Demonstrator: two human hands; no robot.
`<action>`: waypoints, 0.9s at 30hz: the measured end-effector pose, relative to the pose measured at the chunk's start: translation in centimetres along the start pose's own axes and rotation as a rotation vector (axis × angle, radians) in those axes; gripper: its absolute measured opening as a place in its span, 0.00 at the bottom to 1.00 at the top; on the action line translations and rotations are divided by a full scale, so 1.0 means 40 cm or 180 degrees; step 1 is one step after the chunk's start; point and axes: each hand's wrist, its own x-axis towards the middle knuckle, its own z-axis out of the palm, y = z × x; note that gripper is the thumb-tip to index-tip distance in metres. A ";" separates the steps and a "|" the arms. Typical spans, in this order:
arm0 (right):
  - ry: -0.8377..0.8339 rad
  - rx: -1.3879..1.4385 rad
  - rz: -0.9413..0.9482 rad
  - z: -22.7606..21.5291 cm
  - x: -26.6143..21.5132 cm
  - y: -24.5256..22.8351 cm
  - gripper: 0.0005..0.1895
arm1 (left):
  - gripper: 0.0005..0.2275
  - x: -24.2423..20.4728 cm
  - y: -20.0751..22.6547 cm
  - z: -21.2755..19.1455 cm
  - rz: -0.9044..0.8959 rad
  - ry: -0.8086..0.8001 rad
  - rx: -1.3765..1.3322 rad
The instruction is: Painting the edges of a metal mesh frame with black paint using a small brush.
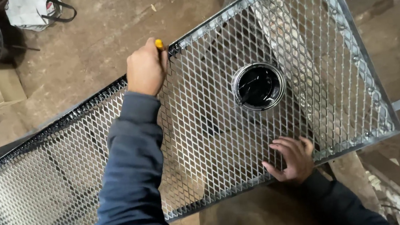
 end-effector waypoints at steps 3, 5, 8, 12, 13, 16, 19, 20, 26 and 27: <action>0.0036 0.0011 -0.0118 0.013 -0.006 0.024 0.29 | 0.08 -0.008 -0.021 0.055 0.0086 -0.0108 0.0090; 0.0016 0.0010 -0.0036 0.007 -0.003 0.011 0.29 | 0.08 0.013 -0.016 0.055 0.0104 -0.0102 0.0056; -0.0057 0.0037 0.0039 -0.005 0.001 -0.004 0.29 | 0.08 0.014 -0.013 0.065 0.0068 -0.0157 0.0072; -0.0022 0.0078 0.0013 -0.013 0.016 -0.008 0.29 | 0.08 0.019 -0.013 0.060 -0.0027 -0.0308 0.0077; -0.0014 0.0076 0.0019 -0.013 0.016 -0.009 0.29 | 0.08 0.021 -0.012 0.051 -0.0016 -0.0309 0.0076; -0.0019 0.0059 0.0050 -0.018 0.014 -0.017 0.29 | 0.09 0.008 -0.014 0.018 0.0044 -0.0233 0.0000; 0.0090 0.0077 -0.0008 -0.019 0.025 -0.014 0.29 | 0.09 -0.023 -0.031 -0.014 -0.0040 -0.0130 0.0149; 0.0122 0.0065 0.0000 -0.020 0.023 -0.014 0.29 | 0.08 -0.036 -0.032 -0.016 -0.0220 -0.0186 0.0279; 0.0163 0.0050 -0.0163 -0.001 0.005 -0.002 0.29 | 0.08 -0.023 0.022 0.039 -0.0257 -0.0005 0.0106; 0.0152 0.0041 -0.0180 -0.001 0.006 0.000 0.28 | 0.08 -0.012 0.044 0.053 -0.0087 0.0189 -0.0175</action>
